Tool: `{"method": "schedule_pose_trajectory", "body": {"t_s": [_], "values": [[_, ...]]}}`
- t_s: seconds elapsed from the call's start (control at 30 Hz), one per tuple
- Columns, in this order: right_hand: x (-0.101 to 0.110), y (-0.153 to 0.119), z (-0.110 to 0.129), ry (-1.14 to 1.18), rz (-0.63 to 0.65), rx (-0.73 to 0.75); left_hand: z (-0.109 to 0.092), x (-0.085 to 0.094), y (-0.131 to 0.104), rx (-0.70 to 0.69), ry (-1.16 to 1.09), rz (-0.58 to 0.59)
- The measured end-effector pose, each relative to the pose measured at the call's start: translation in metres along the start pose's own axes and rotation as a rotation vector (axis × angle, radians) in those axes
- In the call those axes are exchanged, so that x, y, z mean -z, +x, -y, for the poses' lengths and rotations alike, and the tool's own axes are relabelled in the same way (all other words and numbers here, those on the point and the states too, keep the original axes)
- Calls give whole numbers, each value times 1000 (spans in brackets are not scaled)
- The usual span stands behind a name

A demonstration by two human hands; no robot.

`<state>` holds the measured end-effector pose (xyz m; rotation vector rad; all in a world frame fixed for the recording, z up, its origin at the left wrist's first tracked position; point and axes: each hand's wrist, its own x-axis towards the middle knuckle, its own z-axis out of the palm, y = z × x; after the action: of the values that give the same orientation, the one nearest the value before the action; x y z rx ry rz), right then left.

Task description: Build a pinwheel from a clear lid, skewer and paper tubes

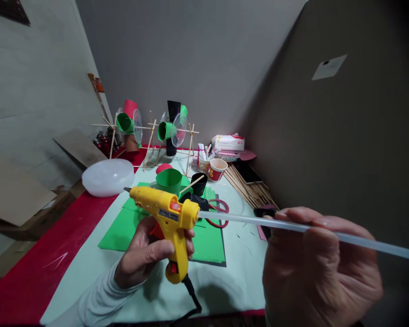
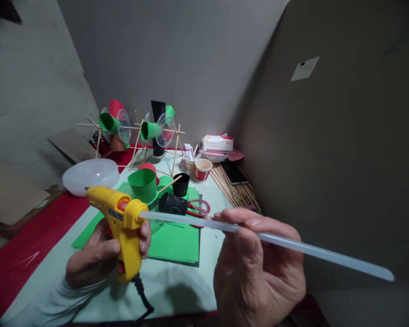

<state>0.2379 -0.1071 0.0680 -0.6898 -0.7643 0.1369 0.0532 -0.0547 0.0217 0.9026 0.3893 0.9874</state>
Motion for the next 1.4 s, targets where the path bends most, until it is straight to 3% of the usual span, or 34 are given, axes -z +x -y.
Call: {"method": "schedule_pose_trajectory", "body": {"t_s": [0.23, 0.37, 0.5, 0.67, 0.8, 0.93, 1.4], "values": [[3, -1, -7, -6, 14, 10, 11, 15, 6, -63, 16, 74], [4, -3, -10, 8, 10, 48, 7, 7, 7, -13, 17, 19], [10, -8, -14, 1, -1, 181, 4, -3, 7, 28, 1, -48], [15, -13, -15, -55, 62, 271, 7, -6, 7, 57, -11, -84], [17, -11, -10, -78, 74, 83, 6, -7, 5, 73, 5, -78], [24, -7, -11, -43, 270, -169, 4, -9, 3, 122, 41, -34], [18, -22, -26, -29, 291, -331, 7, -9, 0, 178, 137, -63]]}}
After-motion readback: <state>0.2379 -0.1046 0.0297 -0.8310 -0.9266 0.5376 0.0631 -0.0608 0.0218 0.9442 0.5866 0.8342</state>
